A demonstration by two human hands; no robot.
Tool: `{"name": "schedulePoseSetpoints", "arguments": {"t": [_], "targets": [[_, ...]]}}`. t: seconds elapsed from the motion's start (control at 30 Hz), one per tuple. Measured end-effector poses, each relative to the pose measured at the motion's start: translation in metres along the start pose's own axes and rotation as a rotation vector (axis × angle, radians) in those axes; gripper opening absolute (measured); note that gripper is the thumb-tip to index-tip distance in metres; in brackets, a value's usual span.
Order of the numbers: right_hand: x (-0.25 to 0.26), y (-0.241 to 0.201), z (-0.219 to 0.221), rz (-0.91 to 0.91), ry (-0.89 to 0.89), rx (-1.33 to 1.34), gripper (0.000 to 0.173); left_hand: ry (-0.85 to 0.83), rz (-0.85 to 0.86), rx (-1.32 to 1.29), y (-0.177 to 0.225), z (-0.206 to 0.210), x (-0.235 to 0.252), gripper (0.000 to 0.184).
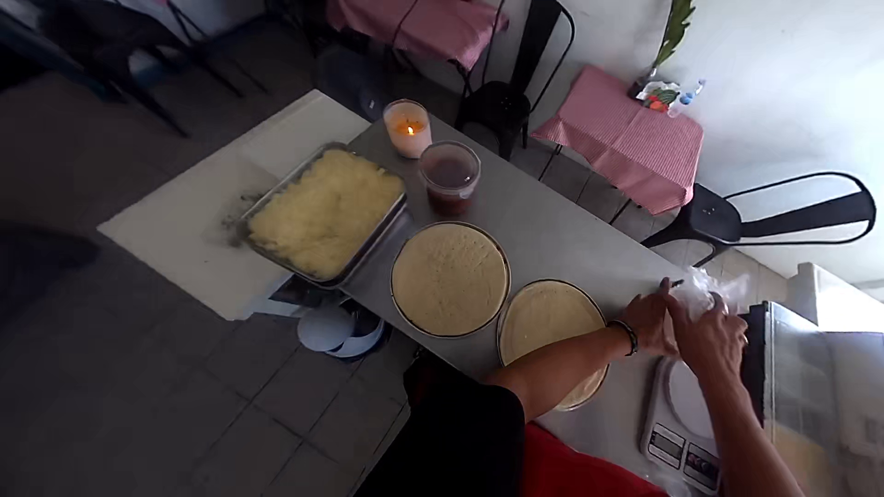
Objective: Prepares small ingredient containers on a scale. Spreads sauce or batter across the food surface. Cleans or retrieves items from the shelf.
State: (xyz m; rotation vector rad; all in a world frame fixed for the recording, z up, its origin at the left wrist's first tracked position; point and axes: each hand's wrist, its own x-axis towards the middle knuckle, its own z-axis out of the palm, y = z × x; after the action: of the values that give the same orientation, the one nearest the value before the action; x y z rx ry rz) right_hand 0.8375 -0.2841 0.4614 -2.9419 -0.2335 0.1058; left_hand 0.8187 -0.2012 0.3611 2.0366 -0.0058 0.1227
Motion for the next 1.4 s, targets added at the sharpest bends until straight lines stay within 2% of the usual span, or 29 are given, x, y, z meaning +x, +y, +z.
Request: {"name": "schedulePoseSetpoints", "arguments": {"t": [0.03,0.07,0.1,0.13,0.2,0.27,0.3,0.33,0.4,0.47,0.53,0.57,0.63,0.7,0.77,0.8,0.87,0.93,1.0,1.07,1.1,1.17,1.23,1.3,1.4], "targets": [[-0.002,-0.001,-0.012,0.004,-0.028,0.037,0.103,-0.088,-0.041,0.030,0.007,-0.023,-0.008,0.146],[-0.007,-0.003,-0.026,-0.017,-0.010,0.073,0.109,-0.129,-0.063,0.069,0.013,-0.053,-0.022,0.150],[-0.015,-0.008,-0.042,-0.074,0.061,0.109,0.111,-0.099,-0.068,0.083,0.016,-0.086,-0.039,0.145],[-0.026,-0.018,-0.059,-0.152,0.155,0.158,0.106,0.004,-0.049,0.085,0.010,-0.123,-0.058,0.133],[-0.047,-0.049,-0.084,-0.281,0.274,0.256,0.087,0.337,-0.014,0.145,-0.025,-0.204,-0.093,0.090],[-0.067,-0.093,-0.090,-0.394,0.225,0.358,0.071,0.597,-0.142,0.293,-0.069,-0.291,-0.121,0.058],[-0.074,-0.122,-0.082,-0.458,0.161,0.415,0.063,0.687,-0.245,0.368,-0.086,-0.337,-0.132,0.050],[-0.078,-0.155,-0.068,-0.508,0.061,0.457,0.057,0.701,-0.356,0.430,-0.100,-0.379,-0.140,0.048],[-0.075,-0.228,-0.025,-0.522,-0.286,0.528,0.052,0.609,-0.531,0.430,-0.121,-0.440,-0.144,0.049],[-0.060,-0.297,0.039,-0.437,-0.645,0.658,0.057,0.426,-0.667,0.321,-0.140,-0.474,-0.129,0.055],[-0.047,-0.349,0.095,-0.244,-0.827,0.919,0.058,0.336,-0.728,0.129,-0.169,-0.488,-0.114,0.062],[-0.042,-0.366,0.114,-0.114,-0.827,1.074,0.055,0.325,-0.736,0.012,-0.178,-0.491,-0.110,0.060],[-0.036,-0.383,0.131,0.083,-0.760,1.304,0.047,0.351,-0.740,-0.255,-0.186,-0.496,-0.107,0.050],[-0.031,-0.385,0.128,0.159,-0.760,1.322,0.037,0.426,-0.732,-0.420,-0.181,-0.497,-0.105,0.039],[-0.028,-0.382,0.119,0.056,-0.780,1.060,0.035,0.459,-0.706,-0.259,-0.178,-0.497,-0.103,0.038],[-0.024,-0.381,0.112,-0.034,-0.796,0.862,0.042,0.446,-0.695,-0.118,-0.172,-0.498,-0.104,0.043],[-0.007,-0.380,0.099,-0.133,-0.800,0.595,0.061,0.263,-0.694,0.069,-0.160,-0.500,-0.115,0.061],[0.019,-0.385,0.099,-0.156,-0.763,0.627,0.065,0.004,-0.736,0.055,-0.152,-0.498,-0.130,0.071],[0.037,-0.395,0.116,-0.090,-0.796,0.871,0.050,-0.056,-0.778,-0.112,-0.157,-0.493,-0.140,0.079],[0.043,-0.404,0.133,0.109,-0.861,1.257,0.025,-0.019,-0.798,-0.152,-0.160,-0.491,-0.145,0.075],[0.043,-0.409,0.133,0.177,-0.850,1.355,0.016,0.000,-0.804,-0.094,-0.159,-0.492,-0.145,0.071],[0.041,-0.416,0.121,0.169,-0.754,1.342,0.015,0.030,-0.827,0.033,-0.152,-0.495,-0.145,0.071],[0.034,-0.415,0.096,0.066,-0.657,1.254,0.021,0.116,-0.813,0.057,-0.134,-0.495,-0.150,0.070],[0.025,-0.406,0.054,-0.084,-0.571,1.178,0.022,0.280,-0.740,0.031,-0.099,-0.499,-0.160,0.068],[0.020,-0.355,-0.003,-0.343,-0.331,0.978,0.029,0.511,-0.566,0.068,-0.056,-0.503,-0.189,0.084]]}}
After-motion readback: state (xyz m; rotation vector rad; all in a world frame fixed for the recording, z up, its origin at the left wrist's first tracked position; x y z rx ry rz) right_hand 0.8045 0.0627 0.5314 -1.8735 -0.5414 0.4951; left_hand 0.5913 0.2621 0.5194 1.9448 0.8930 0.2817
